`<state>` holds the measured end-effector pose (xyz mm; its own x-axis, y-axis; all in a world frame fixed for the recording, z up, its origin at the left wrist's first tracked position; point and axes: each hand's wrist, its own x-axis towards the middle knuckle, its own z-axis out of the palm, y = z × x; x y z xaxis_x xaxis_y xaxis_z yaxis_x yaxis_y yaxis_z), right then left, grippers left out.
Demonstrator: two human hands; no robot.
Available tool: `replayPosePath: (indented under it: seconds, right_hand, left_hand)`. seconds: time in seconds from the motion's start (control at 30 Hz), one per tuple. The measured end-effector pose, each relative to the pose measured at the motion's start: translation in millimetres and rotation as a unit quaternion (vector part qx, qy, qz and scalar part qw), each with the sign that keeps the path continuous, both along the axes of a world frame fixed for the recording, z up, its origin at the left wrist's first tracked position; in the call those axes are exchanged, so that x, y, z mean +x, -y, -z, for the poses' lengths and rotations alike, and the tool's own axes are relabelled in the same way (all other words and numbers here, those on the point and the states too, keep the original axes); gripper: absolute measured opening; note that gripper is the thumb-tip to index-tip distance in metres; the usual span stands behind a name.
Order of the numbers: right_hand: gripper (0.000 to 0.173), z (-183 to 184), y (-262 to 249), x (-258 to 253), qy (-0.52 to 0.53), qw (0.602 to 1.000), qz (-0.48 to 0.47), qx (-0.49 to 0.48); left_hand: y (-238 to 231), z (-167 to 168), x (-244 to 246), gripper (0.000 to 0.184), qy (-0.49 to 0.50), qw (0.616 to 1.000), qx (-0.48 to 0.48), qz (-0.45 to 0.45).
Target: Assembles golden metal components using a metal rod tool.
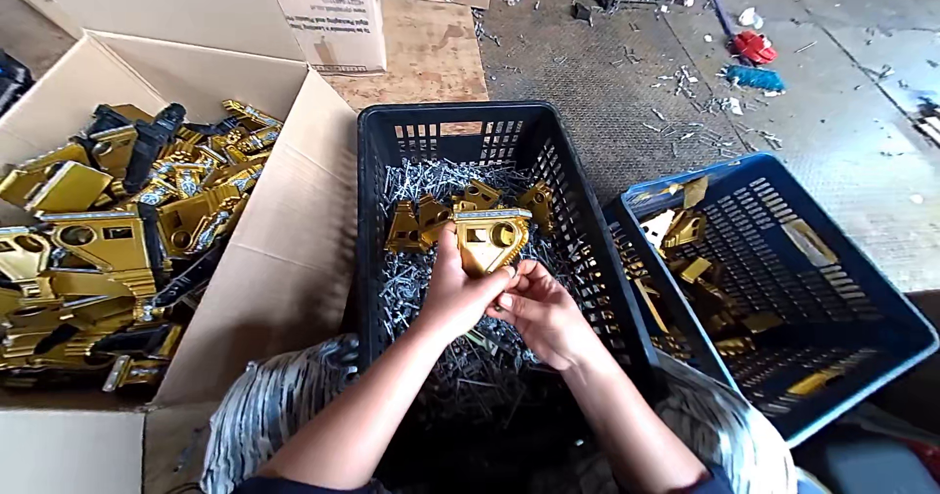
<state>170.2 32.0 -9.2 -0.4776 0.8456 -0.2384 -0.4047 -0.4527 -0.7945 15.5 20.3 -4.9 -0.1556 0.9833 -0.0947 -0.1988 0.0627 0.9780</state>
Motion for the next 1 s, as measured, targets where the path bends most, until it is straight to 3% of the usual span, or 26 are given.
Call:
replayPosePath:
  seconds: [0.1,0.23,0.37,0.43,0.53,0.6,0.63,0.67,0.77,0.8,1.0]
  right_hand:
    - [0.043,-4.4,-5.3,8.9,-0.011,0.999,-0.048,-0.007]
    - [0.02,-10.6,-7.3,9.6,0.05,0.996,0.054,0.046]
    - [0.012,-12.2,-8.8,11.3,0.118,0.969,0.12,0.179]
    - [0.013,-7.8,-9.5,9.8,0.177,0.938,0.136,0.265]
    - [0.01,0.8,-7.9,8.4,0.254,0.856,0.186,0.41]
    - [0.007,4.2,-5.9,5.9,0.275,0.806,0.218,0.478]
    - [0.01,6.6,-6.5,4.1,0.264,0.802,0.226,0.485]
    - [0.017,9.4,-6.6,3.0,0.236,0.821,0.22,0.472]
    - [0.065,10.0,-8.6,4.8,0.112,0.907,0.135,0.384]
    - [0.069,9.1,-9.4,5.3,0.084,0.923,0.116,0.357]
    - [0.052,6.3,-14.7,7.5,0.07,0.947,0.118,0.291]
  left_hand:
    - [0.3,-4.0,-1.2,0.076,0.023,0.999,-0.012,0.043]
    - [1.2,-6.5,1.5,0.064,0.142,0.988,-0.063,0.023]
    - [3.4,-9.2,0.5,0.052,0.223,0.969,-0.095,0.05]
    - [5.9,-8.2,0.4,0.058,0.21,0.97,-0.077,0.095]
    - [7.2,-5.0,-1.1,0.09,0.144,0.977,-0.05,0.147]
    - [8.0,-6.0,-0.3,0.094,0.1,0.981,-0.052,0.159]
    - [7.8,-6.9,0.1,0.092,0.079,0.982,-0.051,0.165]
    - [7.6,-7.9,-0.8,0.092,0.064,0.981,-0.052,0.175]
    - [7.7,-9.7,-5.8,0.096,0.036,0.977,-0.066,0.201]
    - [8.0,-9.6,-6.6,0.097,0.033,0.976,-0.069,0.205]
    - [10.1,-5.2,-7.7,0.097,0.052,0.97,-0.105,0.213]
